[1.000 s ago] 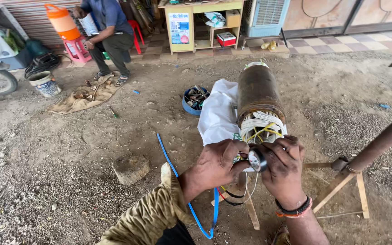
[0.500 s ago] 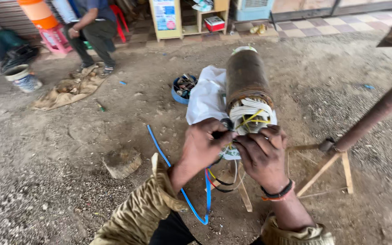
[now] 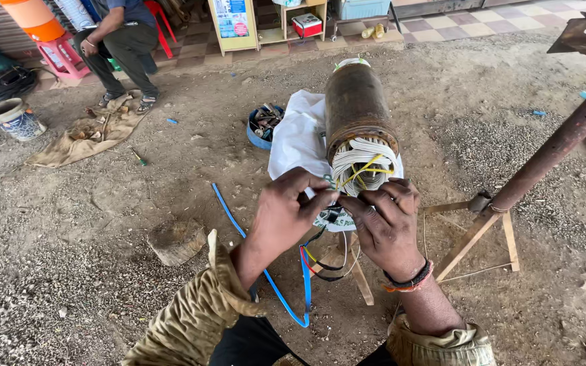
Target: The person wraps black electrical tape around a bundle of wires connected to a cylindrical object. They repeatedly pull, wrap, and press the tape to secure the wires.
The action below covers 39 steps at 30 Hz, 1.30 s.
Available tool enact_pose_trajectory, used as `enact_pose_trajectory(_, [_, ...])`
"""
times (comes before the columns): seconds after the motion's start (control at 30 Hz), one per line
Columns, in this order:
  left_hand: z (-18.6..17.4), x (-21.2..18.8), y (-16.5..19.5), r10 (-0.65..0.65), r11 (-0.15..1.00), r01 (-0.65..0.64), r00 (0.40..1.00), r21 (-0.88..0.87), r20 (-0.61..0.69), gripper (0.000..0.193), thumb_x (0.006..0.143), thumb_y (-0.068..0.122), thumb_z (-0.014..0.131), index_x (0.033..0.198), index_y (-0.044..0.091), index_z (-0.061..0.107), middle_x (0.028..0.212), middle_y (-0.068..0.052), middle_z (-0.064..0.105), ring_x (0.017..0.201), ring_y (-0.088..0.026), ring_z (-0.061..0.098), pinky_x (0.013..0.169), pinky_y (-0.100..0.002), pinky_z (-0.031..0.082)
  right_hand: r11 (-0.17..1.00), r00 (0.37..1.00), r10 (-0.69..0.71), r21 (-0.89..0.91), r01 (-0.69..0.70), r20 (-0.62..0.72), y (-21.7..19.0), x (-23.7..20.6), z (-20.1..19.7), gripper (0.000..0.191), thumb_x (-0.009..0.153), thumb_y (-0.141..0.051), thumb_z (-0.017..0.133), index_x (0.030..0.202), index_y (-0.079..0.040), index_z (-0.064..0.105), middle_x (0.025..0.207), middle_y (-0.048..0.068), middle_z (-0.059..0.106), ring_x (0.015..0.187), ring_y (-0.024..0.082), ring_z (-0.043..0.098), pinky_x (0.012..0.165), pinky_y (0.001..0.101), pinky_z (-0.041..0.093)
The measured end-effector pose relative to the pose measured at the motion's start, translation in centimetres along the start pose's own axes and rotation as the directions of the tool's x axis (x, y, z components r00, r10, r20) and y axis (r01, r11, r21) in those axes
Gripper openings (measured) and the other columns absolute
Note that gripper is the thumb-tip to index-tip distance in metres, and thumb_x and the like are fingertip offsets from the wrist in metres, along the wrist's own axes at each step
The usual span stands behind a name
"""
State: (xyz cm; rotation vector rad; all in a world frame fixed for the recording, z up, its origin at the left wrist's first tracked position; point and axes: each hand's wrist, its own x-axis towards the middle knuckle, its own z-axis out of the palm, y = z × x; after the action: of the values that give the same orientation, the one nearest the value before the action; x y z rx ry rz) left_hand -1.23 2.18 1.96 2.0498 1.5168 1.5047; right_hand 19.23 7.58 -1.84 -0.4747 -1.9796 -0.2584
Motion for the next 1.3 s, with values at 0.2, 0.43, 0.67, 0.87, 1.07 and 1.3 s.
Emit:
enact_pose_trajectory(0.2, [-1.3, -1.7, 0.8, 0.221, 0.945, -0.280, 0.929, 0.171, 0.296, 0.087, 0.073, 0.040, 0.092, 0.133, 0.003, 0.041, 0.115, -0.014, 0.069, 0.087, -0.031, 0.074, 0.069, -0.039, 0.059, 0.999, 0.999, 0.047, -0.012, -0.046, 0.008, -0.1, 0.2, -0.4, 0.031, 0.086, -0.011, 0.078, 0.116, -0.016, 0.077, 0.110, 0.001, 0.066, 0.112, 0.027, 0.054, 0.103, 0.0483, 0.041])
enact_pose_trajectory(0.43, [-0.8, -1.4, -0.1, 0.236, 0.949, -0.283, 0.928, 0.135, 0.287, 0.088, 0.075, 0.030, 0.091, 0.139, 0.003, 0.037, 0.116, -0.019, 0.065, 0.104, -0.042, 0.070, 0.086, -0.046, 0.057, 0.999, 0.999, 0.029, -0.015, -0.029, -0.015, 0.0, 0.5, -0.5, 0.029, 0.085, -0.013, 0.079, 0.113, -0.016, 0.077, 0.109, 0.001, 0.067, 0.111, 0.027, 0.055, 0.104, 0.0490, 0.040])
enact_pose_trajectory(0.67, [0.0, -2.1, -1.2, 0.282, 0.951, -0.306, 0.918, 0.045, 0.278, 0.048, 0.091, 0.015, 0.083, 0.126, 0.011, 0.050, 0.103, -0.006, 0.073, 0.090, -0.029, 0.076, 0.078, -0.040, 0.059, 0.998, 0.999, 0.051, 0.020, -0.051, -0.005, -0.3, 0.8, -0.7, 0.036, 0.074, -0.014, 0.080, 0.110, -0.014, 0.077, 0.107, 0.002, 0.068, 0.109, 0.028, 0.055, 0.103, 0.0497, 0.040])
enact_pose_trajectory(0.87, [0.3, -1.2, -0.6, 0.574, 0.808, -0.564, 0.819, 0.169, -0.008, 0.031, 0.087, 0.017, 0.083, 0.112, 0.008, 0.066, 0.102, -0.005, 0.069, 0.085, -0.024, 0.072, 0.072, -0.036, 0.060, 0.999, 1.000, 0.019, 0.034, -0.018, -0.015, 0.3, 0.6, -0.7, 0.030, 0.072, -0.009, 0.078, 0.101, -0.006, 0.072, 0.108, 0.004, 0.070, 0.112, 0.029, 0.057, 0.104, 0.0505, 0.040])
enact_pose_trajectory(1.07, [0.5, -0.7, 0.2, 0.513, 0.814, -0.488, 0.858, 0.315, 0.003, 0.019, 0.089, 0.019, 0.085, 0.101, 0.008, 0.076, 0.090, -0.002, 0.070, 0.073, -0.017, 0.069, 0.061, -0.033, 0.057, 1.000, 0.999, 0.025, 0.001, -0.025, 0.025, 0.2, 0.4, -0.3, 0.022, 0.081, -0.012, 0.083, 0.100, -0.007, 0.073, 0.106, 0.003, 0.069, 0.110, 0.027, 0.055, 0.099, 0.0489, 0.040])
enact_pose_trajectory(1.3, [1.3, -0.6, -1.0, 0.016, 1.000, -0.018, 0.995, -0.018, -0.097, 0.017, 0.085, 0.017, 0.084, 0.087, 0.003, 0.075, 0.075, -0.005, 0.071, 0.061, -0.012, 0.065, 0.055, -0.029, 0.050, 0.999, 1.000, -0.022, -0.029, 0.021, -0.021, -0.5, 0.5, 0.3, 0.026, 0.082, -0.012, 0.084, 0.107, -0.010, 0.075, 0.108, 0.001, 0.064, 0.112, 0.026, 0.055, 0.100, 0.0497, 0.040])
